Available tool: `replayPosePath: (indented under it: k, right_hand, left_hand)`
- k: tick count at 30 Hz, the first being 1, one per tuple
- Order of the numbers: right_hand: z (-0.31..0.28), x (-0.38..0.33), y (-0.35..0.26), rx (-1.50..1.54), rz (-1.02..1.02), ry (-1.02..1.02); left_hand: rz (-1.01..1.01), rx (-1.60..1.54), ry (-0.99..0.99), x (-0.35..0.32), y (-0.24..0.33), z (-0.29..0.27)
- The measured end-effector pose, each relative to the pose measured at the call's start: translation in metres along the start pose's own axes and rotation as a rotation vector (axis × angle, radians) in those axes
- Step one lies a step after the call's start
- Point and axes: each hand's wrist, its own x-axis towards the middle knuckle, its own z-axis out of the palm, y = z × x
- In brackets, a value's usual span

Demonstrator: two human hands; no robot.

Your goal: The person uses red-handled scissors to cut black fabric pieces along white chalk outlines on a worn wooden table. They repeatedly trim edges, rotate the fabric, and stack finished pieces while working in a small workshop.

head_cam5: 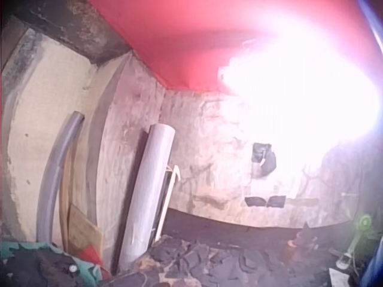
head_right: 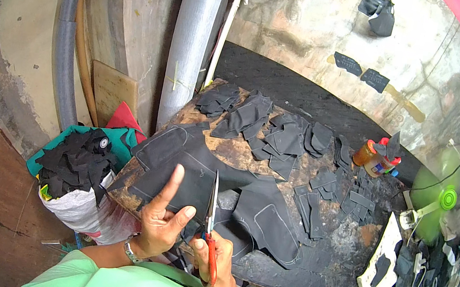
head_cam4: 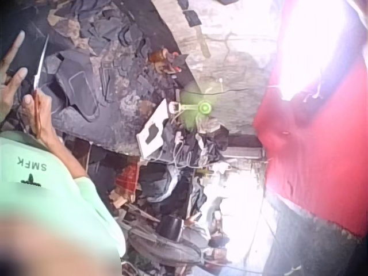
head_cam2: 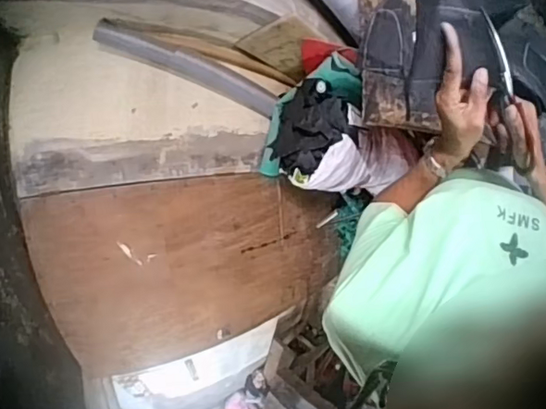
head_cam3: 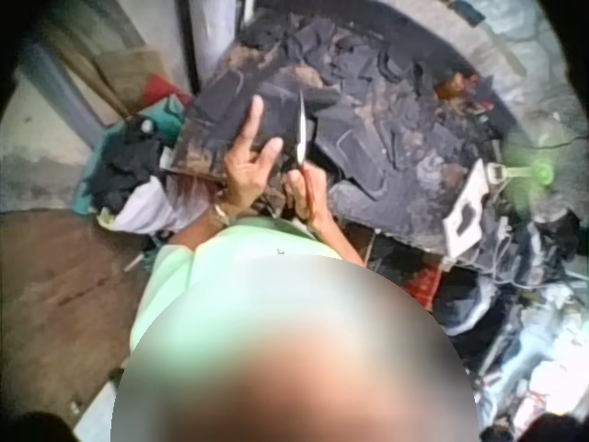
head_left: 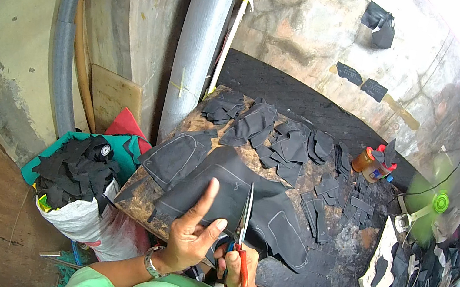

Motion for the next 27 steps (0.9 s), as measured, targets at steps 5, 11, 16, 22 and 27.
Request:
replayPosePath:
  k: [5, 11, 16, 22, 27]
  right_hand:
    - [-0.008, 0.002, 0.003, 0.095, -0.060, -0.074]
    - [-0.021, 0.011, -0.003, -0.106, -0.033, -0.171]
    - [-0.019, 0.011, -0.011, -0.228, -0.107, -0.173]
    - [-0.011, 0.002, -0.007, -0.084, -0.002, -0.111]
    - [-0.007, 0.000, -0.003, -0.014, -0.046, -0.104]
  left_hand:
    - [0.159, 0.113, -0.039, 0.023, 0.000, -0.019]
    - [0.115, 0.135, -0.277, 0.043, 0.020, -0.053]
    - [0.204, 0.230, -0.386, 0.051, 0.030, -0.066]
    - [0.221, 0.243, -0.409, 0.054, 0.030, -0.069]
    - [0.237, 0.274, -0.402, 0.053, 0.031, -0.066]
